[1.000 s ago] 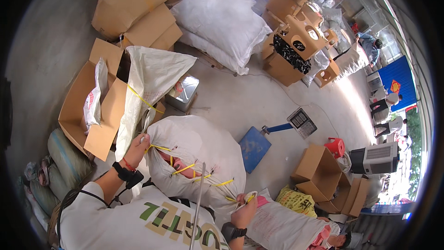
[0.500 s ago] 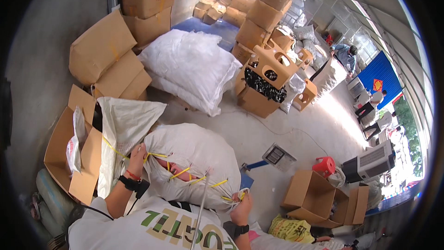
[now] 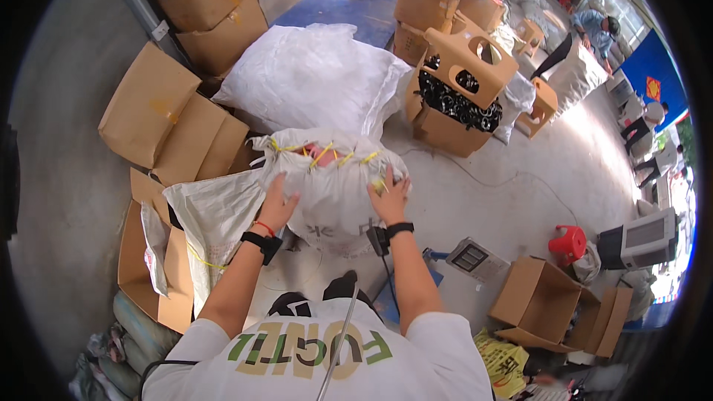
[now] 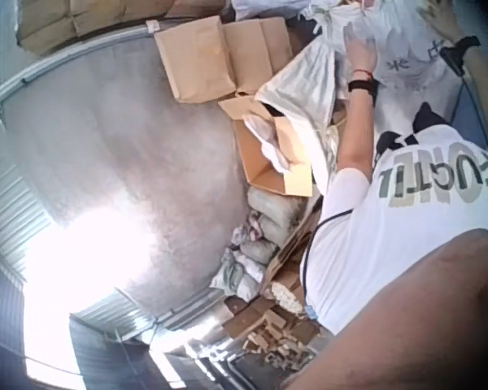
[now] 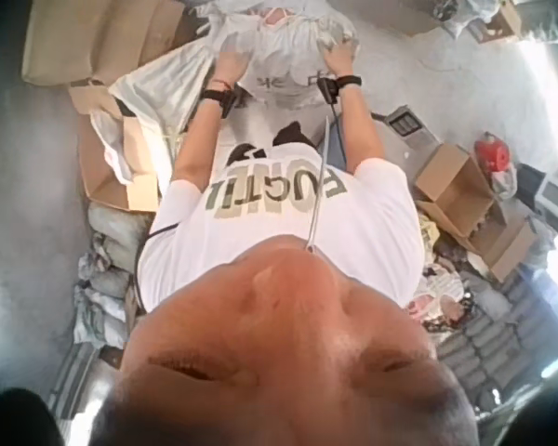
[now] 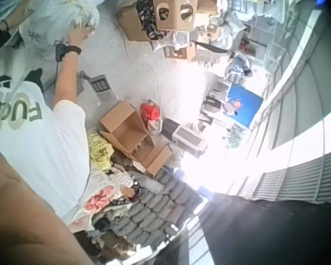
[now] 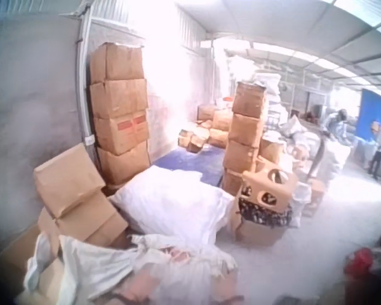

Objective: The person ties a large white sack filled with pink plastic bowls using yellow plastic ties. After securing the sack, the person opens another sack and transfers pink plastic bowls into a cardboard box.

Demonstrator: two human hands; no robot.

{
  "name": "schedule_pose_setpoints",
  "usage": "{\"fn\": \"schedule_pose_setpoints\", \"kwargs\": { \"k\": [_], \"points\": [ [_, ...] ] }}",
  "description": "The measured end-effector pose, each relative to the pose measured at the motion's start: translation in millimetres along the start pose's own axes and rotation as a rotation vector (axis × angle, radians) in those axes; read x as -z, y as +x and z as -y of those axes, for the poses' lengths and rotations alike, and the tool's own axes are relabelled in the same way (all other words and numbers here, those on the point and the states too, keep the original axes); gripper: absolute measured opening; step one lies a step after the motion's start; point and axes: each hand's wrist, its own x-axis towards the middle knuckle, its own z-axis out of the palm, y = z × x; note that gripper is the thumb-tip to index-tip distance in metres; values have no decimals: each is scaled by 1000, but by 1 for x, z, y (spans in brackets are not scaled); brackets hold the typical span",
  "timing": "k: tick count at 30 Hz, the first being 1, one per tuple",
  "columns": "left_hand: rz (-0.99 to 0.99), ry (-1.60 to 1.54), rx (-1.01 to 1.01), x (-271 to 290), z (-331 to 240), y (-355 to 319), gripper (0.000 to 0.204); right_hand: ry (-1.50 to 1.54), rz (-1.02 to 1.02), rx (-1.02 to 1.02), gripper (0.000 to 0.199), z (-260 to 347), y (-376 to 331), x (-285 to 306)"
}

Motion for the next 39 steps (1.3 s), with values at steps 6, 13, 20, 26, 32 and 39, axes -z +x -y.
{"fn": "schedule_pose_setpoints", "kwargs": {
  "k": [6,13,20,26,32,39],
  "points": [
    [470,100,-84,-26,-15,-28,58,-6,95,7,93,-6,121,-25],
    [469,175,-306,-35,-4,41,57,232,17,-8,83,-3,78,-11],
    [350,23,-563,-37,3,71,47,912,-597,-504,34,30,-151,112],
    [758,27,-715,-58,19,10,46,227,-1348,-178,60,166,-373,262],
    [1366,0,-1105,-99,-76,-106,39,-384,-1196,274,34,253,-451,267],
    [1642,102,-1462,-133,-151,-302,34,-577,-1319,97,25,217,-622,264]
  ]
}}
